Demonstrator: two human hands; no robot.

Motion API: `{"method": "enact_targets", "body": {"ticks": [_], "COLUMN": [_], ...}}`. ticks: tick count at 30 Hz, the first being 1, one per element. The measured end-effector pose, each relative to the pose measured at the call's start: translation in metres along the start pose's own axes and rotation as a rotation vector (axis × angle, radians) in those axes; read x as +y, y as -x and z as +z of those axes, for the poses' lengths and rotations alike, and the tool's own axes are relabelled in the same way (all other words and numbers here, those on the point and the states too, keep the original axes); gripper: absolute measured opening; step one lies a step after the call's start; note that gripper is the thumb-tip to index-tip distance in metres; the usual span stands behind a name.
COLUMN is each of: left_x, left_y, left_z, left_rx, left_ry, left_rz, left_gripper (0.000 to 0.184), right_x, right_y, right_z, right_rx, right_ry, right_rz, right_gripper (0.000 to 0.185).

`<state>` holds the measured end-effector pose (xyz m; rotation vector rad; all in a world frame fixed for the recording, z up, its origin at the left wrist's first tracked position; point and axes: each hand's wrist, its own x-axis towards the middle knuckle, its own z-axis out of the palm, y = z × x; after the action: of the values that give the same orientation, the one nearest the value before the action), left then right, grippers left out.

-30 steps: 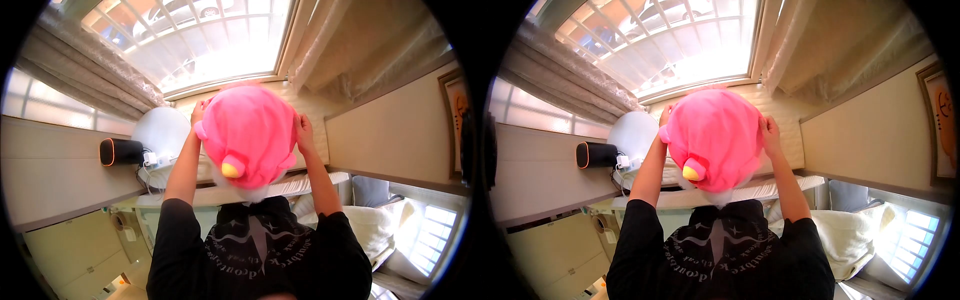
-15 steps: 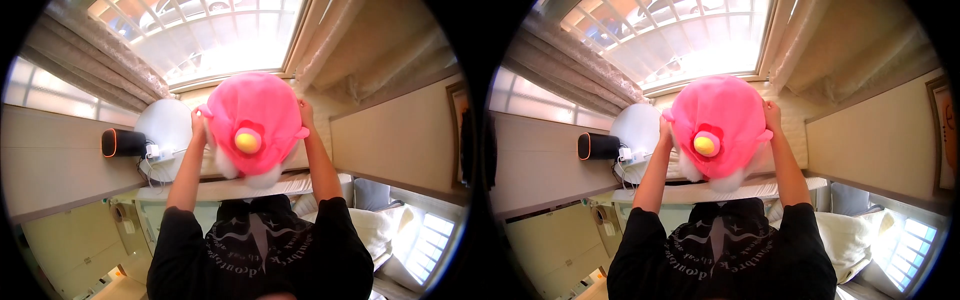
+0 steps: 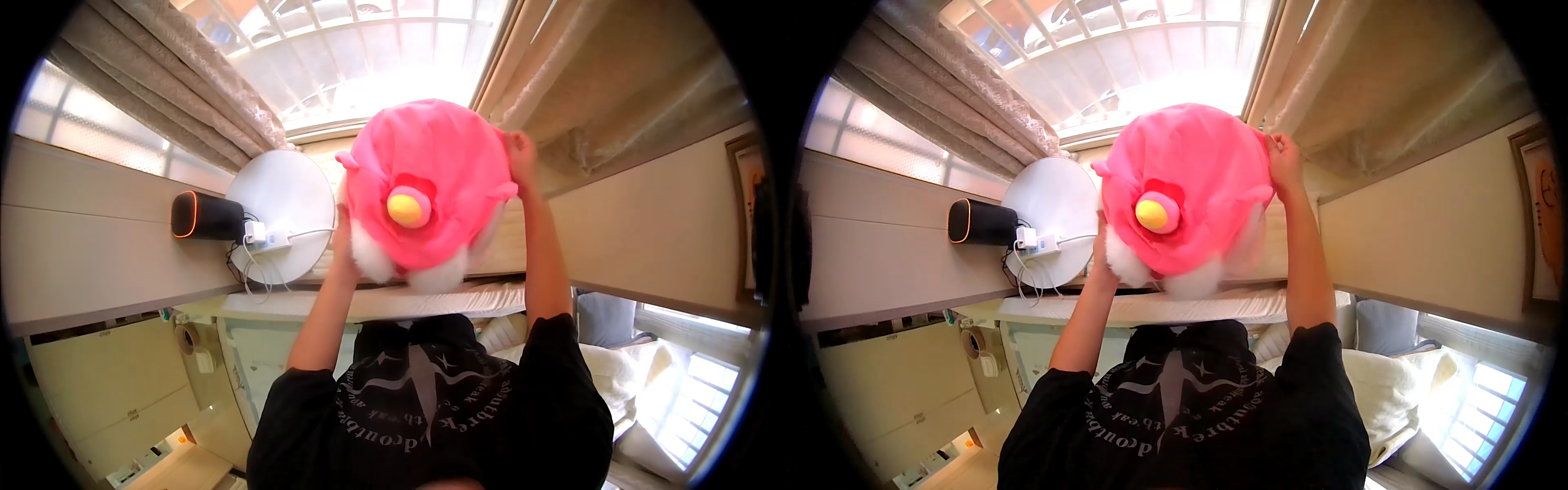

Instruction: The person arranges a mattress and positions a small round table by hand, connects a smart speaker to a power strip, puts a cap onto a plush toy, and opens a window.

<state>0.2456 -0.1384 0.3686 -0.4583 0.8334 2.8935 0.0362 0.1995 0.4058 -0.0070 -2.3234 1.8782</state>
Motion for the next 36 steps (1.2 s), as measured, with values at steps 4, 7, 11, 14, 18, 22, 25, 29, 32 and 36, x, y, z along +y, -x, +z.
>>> {"method": "enact_targets", "body": {"ticks": [4, 7, 11, 14, 18, 22, 25, 29, 32, 36], "left_x": [-0.006, -0.039, -0.054, -0.045, -0.046, -0.04, -0.028, -0.026, -0.021, -0.017], "left_y": [0.001, -0.012, -0.01, -0.001, -0.002, -0.005, -0.02, -0.029, -0.023, -0.034], "left_z": [0.018, -0.013, -0.005, 0.02, 0.02, 0.039, 0.028, -0.004, 0.004, -0.005], "left_rx": [-0.185, -0.194, -0.221, -0.187, -0.324, -0.151, 0.351, 0.238, 0.146, 0.192], "left_ry": [0.13, 0.275, 0.423, 0.398, 0.411, 0.31, -0.037, -0.002, 0.042, 0.019], "left_rz": [-0.005, -0.035, -0.025, -0.033, 0.043, 0.103, 0.119, 0.051, 0.015, -0.078], "left_gripper": [0.095, 0.097, 0.074, 0.069, 0.074, 0.081, 0.079, 0.063, 0.053, 0.047], "right_x": [-0.001, 0.05, 0.046, 0.042, 0.041, 0.054, 0.063, 0.133, 0.137, 0.009], "right_y": [-0.026, -0.023, 0.023, 0.097, 0.151, 0.131, 0.103, 0.072, 0.039, -0.02], "right_z": [0.005, 0.018, 0.016, -0.005, -0.005, -0.006, -0.008, -0.029, -0.047, -0.031], "right_rx": [-0.021, 0.064, 0.249, 0.002, 0.119, 0.201, 0.08, -0.05, 0.023, 0.074], "right_ry": [-0.156, 0.089, -0.265, -0.305, -0.383, -0.637, -0.438, -0.081, 0.147, 0.086], "right_rz": [0.243, 0.25, 0.474, 0.493, 0.384, 0.483, 0.531, 0.429, 0.296, -0.003], "right_gripper": [0.032, 0.037, 0.048, 0.046, 0.046, 0.041, 0.039, 0.035, 0.035, 0.037]}}
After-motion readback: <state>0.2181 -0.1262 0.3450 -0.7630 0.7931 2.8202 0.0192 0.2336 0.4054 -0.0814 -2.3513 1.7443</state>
